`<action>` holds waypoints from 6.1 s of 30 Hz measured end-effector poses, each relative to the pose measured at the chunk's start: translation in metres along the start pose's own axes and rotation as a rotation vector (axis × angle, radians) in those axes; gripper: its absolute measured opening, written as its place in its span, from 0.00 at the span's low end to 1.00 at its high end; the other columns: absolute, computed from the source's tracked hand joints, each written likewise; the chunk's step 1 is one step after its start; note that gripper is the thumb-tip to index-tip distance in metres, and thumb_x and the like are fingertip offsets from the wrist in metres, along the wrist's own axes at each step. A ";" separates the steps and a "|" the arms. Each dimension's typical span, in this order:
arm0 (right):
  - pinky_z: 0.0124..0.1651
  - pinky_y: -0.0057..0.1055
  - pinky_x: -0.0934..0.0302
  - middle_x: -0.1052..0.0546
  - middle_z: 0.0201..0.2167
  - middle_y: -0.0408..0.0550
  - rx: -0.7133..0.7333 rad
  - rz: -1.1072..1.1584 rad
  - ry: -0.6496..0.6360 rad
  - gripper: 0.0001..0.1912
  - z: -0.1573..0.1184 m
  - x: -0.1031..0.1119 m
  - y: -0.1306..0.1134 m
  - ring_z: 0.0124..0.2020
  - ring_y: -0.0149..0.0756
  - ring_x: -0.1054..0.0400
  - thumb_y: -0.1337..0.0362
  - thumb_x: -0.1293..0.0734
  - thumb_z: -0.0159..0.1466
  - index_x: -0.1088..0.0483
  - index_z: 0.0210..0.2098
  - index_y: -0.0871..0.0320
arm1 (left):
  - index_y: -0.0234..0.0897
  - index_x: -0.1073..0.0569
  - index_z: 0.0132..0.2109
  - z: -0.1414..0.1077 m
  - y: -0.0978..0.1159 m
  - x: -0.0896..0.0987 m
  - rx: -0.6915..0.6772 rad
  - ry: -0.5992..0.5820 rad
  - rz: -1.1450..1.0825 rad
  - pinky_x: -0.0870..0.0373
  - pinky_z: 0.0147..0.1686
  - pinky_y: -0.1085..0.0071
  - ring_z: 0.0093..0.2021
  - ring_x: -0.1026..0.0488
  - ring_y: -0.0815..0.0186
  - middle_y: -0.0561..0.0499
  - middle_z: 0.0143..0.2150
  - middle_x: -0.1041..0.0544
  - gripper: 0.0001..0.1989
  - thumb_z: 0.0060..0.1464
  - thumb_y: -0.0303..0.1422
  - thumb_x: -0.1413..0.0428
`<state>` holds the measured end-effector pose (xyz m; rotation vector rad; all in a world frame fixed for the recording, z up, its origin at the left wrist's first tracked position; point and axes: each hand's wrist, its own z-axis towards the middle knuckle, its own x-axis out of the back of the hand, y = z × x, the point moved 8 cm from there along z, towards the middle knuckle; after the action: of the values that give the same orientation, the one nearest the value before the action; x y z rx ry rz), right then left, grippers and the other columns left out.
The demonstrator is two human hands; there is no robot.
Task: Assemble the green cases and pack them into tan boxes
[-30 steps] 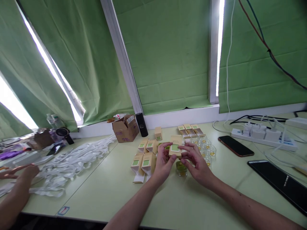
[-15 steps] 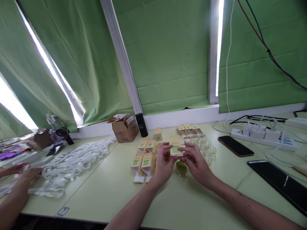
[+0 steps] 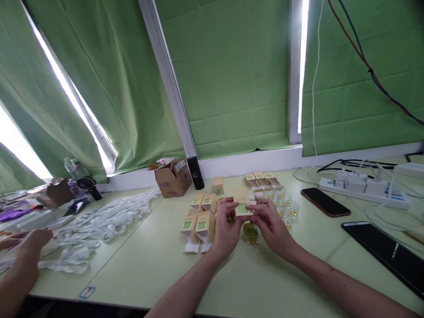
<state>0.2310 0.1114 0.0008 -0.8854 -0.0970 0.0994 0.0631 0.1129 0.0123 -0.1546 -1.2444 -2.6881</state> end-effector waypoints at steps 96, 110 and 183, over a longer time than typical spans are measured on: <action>0.54 0.46 0.46 0.18 0.41 0.53 0.047 -1.108 -0.468 0.14 0.014 0.001 -0.013 0.53 0.54 0.32 0.65 0.27 0.56 0.24 0.43 0.55 | 0.46 0.16 0.52 0.017 0.014 0.012 -0.021 -0.268 0.368 0.24 0.57 0.54 0.55 0.20 0.52 0.47 0.50 0.14 0.15 0.64 0.31 0.43; 0.45 0.44 0.31 0.20 0.49 0.55 0.127 -0.572 0.095 0.16 0.025 0.046 -0.039 0.49 0.51 0.28 0.60 0.31 0.65 0.27 0.53 0.53 | 0.41 0.22 0.60 0.015 0.000 0.015 0.175 -0.269 0.201 0.26 0.51 0.60 0.49 0.23 0.57 0.44 0.56 0.18 0.23 0.58 0.29 0.44; 0.35 0.35 0.38 0.24 0.36 0.50 0.142 -0.720 -0.271 0.08 0.000 -0.018 -0.020 0.37 0.43 0.29 0.68 0.39 0.72 0.31 0.37 0.52 | 0.35 0.24 0.62 0.009 -0.026 0.007 0.351 -0.264 -0.183 0.30 0.52 0.64 0.51 0.27 0.59 0.42 0.60 0.22 0.40 0.38 0.19 0.48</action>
<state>0.2138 0.0967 0.0152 -0.6485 -0.6458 -0.4432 0.0515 0.1363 -0.0002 -0.3733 -1.8709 -2.6020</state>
